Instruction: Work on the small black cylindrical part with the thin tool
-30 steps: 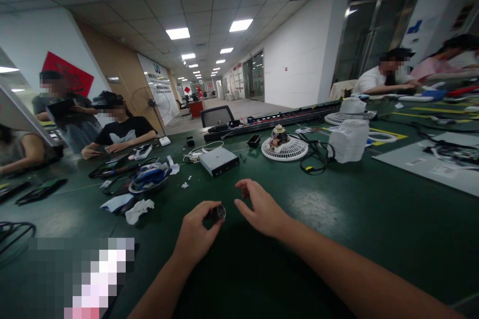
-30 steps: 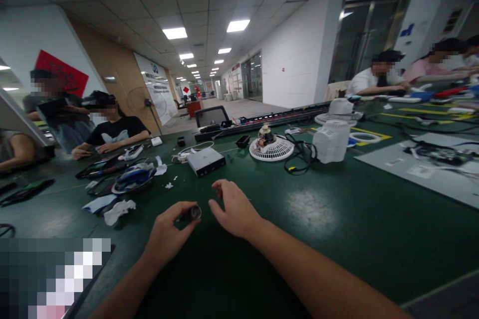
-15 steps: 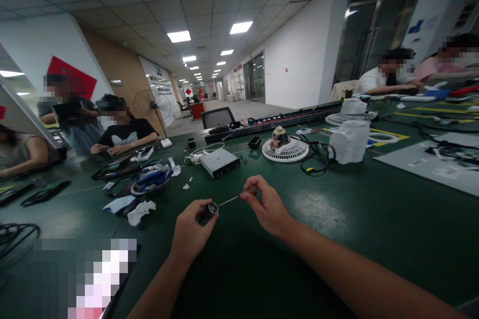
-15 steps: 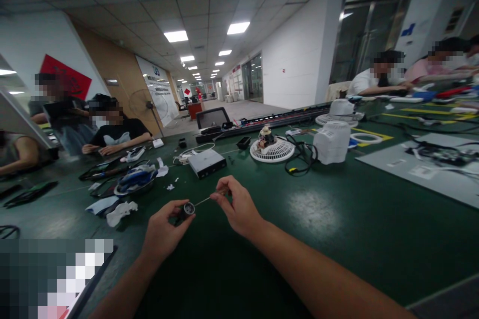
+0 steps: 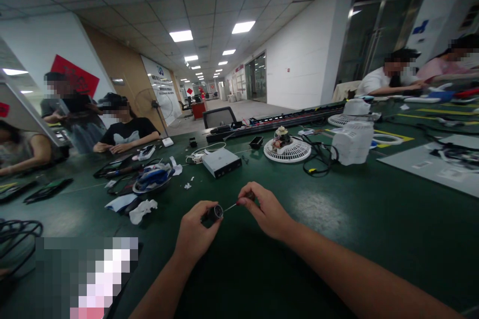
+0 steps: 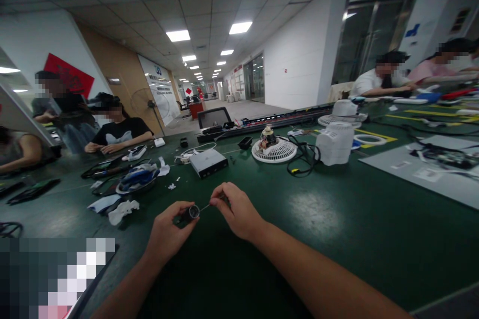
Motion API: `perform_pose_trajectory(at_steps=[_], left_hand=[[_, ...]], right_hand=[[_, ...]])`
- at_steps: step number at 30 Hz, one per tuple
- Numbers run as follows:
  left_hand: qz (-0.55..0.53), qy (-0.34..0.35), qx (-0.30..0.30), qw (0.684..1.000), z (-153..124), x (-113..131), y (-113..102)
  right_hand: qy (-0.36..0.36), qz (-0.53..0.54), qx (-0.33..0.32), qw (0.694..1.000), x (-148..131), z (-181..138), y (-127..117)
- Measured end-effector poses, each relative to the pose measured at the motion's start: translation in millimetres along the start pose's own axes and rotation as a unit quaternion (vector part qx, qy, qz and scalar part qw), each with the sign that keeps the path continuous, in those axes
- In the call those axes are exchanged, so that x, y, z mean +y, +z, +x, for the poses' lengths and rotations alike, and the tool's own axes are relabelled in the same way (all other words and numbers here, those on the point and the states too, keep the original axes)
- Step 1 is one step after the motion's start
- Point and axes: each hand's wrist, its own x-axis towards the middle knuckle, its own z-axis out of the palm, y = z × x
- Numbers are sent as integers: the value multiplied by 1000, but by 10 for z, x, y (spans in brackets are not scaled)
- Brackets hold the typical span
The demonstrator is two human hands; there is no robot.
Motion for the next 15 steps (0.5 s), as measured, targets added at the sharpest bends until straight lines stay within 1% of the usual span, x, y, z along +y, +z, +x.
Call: perform_pose_trajectory(at_steps=[3,7,11,15], left_hand=[[-3,-4,-5,1000,-4,11,8],[-3,5,-14,1000,2,20,13],[-5,8,-31,999,13,40,7],[-1,7,-49,999,22,76,-10]], right_hand=[[2,-18,15,1000,2,7,6],[11,12,-5,1000,5,11,10],[20,-11,16,1000,8,18,17],[53,61,3,997,41,45,29]])
